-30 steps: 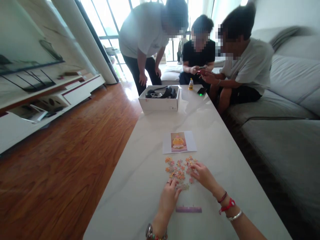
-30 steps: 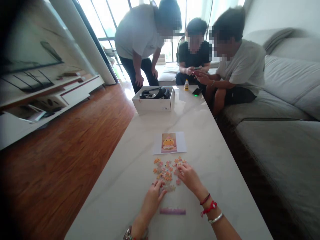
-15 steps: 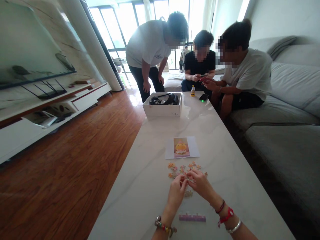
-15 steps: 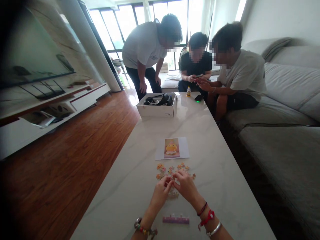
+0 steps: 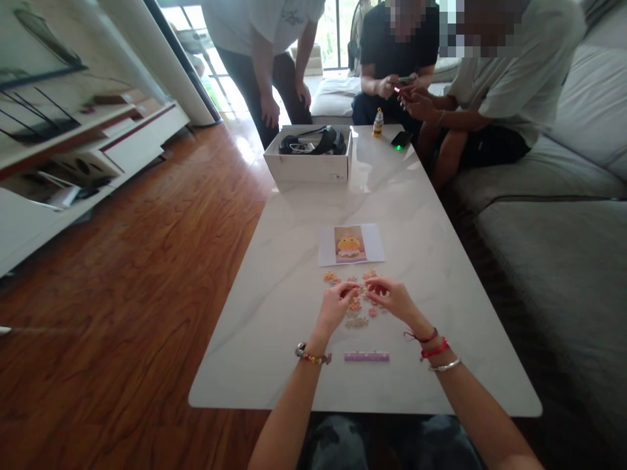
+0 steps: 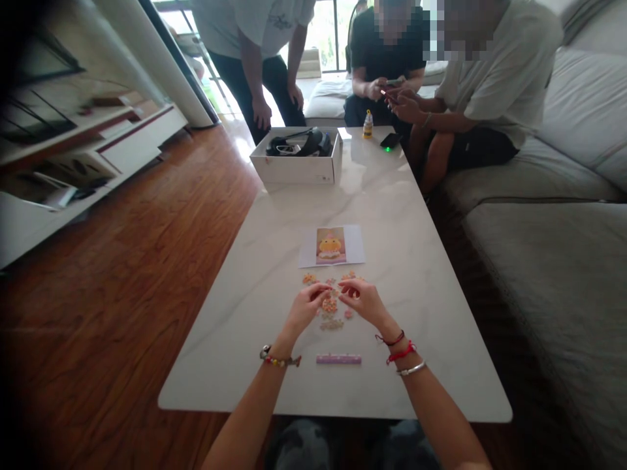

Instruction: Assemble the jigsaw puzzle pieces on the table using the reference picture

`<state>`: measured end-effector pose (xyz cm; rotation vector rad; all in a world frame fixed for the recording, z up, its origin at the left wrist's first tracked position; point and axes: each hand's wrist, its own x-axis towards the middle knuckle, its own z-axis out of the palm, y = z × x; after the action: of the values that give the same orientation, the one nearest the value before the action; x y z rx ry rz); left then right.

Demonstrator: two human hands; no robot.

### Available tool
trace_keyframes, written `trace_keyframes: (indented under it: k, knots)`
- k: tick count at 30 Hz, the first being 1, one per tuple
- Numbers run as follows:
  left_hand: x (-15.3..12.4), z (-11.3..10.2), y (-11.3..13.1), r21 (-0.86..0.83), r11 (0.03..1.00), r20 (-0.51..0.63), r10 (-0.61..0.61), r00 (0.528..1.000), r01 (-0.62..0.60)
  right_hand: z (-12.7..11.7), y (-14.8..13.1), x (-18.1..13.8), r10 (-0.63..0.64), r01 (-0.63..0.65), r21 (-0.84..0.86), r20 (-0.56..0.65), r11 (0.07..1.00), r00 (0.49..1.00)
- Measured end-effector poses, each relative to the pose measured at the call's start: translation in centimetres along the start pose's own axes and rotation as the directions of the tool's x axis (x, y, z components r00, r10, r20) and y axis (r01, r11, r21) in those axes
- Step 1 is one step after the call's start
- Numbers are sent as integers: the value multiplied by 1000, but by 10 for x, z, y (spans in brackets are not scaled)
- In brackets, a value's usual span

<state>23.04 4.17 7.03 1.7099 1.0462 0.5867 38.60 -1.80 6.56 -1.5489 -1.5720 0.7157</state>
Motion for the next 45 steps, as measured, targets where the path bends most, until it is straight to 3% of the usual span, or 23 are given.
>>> trace_keyframes:
  k: [6,11,17,21,25,29,33,39,45]
  knots:
    - [-9,3,6,72,997,22,-6,1000,4,2,-4,-4,-17,18,-36,10,999,1000]
    - [-20,7,-2,98,995,50,-13,999,8,4,-3,-15,-37,41,-68,48,997,998]
    - [-63,11,-30,284,959,0,12,1000,-11,4,7,-49,-24,38,-141,100,989,995]
    - [-83,12,-35,447,895,-30,24,999,-8,7,17,-63,2,15,-157,111,988,994]
    - [-72,18,-30,562,827,-38,50,998,-20,14,26,-60,-20,40,-195,99,980,995]
    - [-63,30,-30,609,790,54,42,998,-66,17,28,-56,-26,46,-240,83,970,996]
    - [-72,37,-37,583,802,117,76,990,-130,15,30,-60,1,30,-299,103,954,995]
    - [-72,37,-42,588,800,85,85,993,-118,16,38,-66,12,34,-307,146,951,989]
    - [-69,38,-43,597,785,124,113,986,-165,19,37,-68,12,38,-331,148,943,989]
